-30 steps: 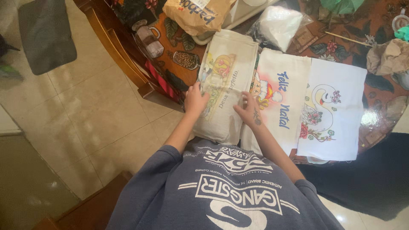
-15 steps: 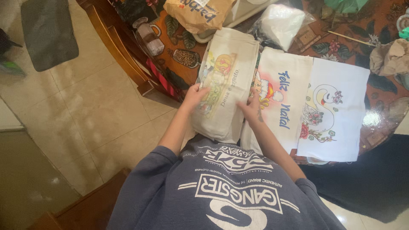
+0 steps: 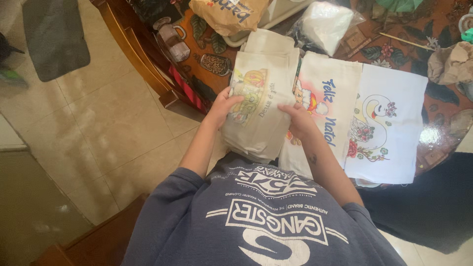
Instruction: The person folds several printed cloths on a table and places them into a wooden drawer. The person handles each cloth individually, folding it neatly and stacking it inside the drawer.
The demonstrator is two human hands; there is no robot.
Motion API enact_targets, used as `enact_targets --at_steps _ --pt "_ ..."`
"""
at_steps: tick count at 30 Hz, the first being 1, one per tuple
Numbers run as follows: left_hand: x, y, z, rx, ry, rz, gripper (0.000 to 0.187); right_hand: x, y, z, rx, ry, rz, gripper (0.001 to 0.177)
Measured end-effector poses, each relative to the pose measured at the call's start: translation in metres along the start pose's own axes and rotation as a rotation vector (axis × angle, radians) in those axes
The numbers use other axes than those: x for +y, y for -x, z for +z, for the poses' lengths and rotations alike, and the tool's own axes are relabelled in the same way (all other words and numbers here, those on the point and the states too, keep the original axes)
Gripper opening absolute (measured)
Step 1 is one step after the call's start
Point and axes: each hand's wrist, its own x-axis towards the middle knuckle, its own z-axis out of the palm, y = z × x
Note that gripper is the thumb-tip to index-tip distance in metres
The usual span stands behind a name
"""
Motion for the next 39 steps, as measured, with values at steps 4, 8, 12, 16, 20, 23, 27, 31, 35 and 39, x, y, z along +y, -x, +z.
enact_targets --at_steps 4,8,12,16,20,23,27,31,35,39 --pt "0.000 0.000 0.000 0.048 -0.067 -0.083 0.034 0.000 0.000 -0.002 -0.103 -0.039 -0.084 0.037" --pt "0.004 0.005 -0.001 -0.054 0.002 -0.027 0.036 -0.003 0.007 -0.001 -0.137 -0.083 -0.122 0.036" --pt "0.016 0.016 -0.002 -0.209 0.280 -0.079 0.050 -0.010 0.018 -0.004 -0.305 -0.163 -0.143 0.035" --pt "0.027 0.027 0.002 -0.269 0.119 -0.093 0.061 -0.013 0.025 -0.005 -0.324 -0.098 -0.140 0.035" --pt "0.038 0.038 0.012 -0.271 -0.066 0.003 0.065 -0.018 0.037 0.004 -0.375 -0.022 -0.239 0.039" --pt "0.048 0.044 0.018 -0.282 -0.071 0.056 0.067 -0.030 0.053 0.010 -0.412 -0.023 -0.324 0.039" --pt "0.054 0.039 0.027 -0.270 -0.309 0.043 0.059 -0.046 0.062 0.022 -0.173 0.435 -0.329 0.043" --pt "0.054 0.046 0.032 -0.282 -0.272 0.098 0.050 -0.058 0.076 0.025 -0.212 0.351 -0.418 0.038" --pt "0.053 0.049 0.039 -0.268 -0.285 0.179 0.049 -0.059 0.081 0.031 -0.211 0.316 -0.492 0.039" --pt "0.057 0.052 0.046 -0.175 -0.357 0.187 0.043 -0.059 0.084 0.036 -0.133 0.418 -0.512 0.037"
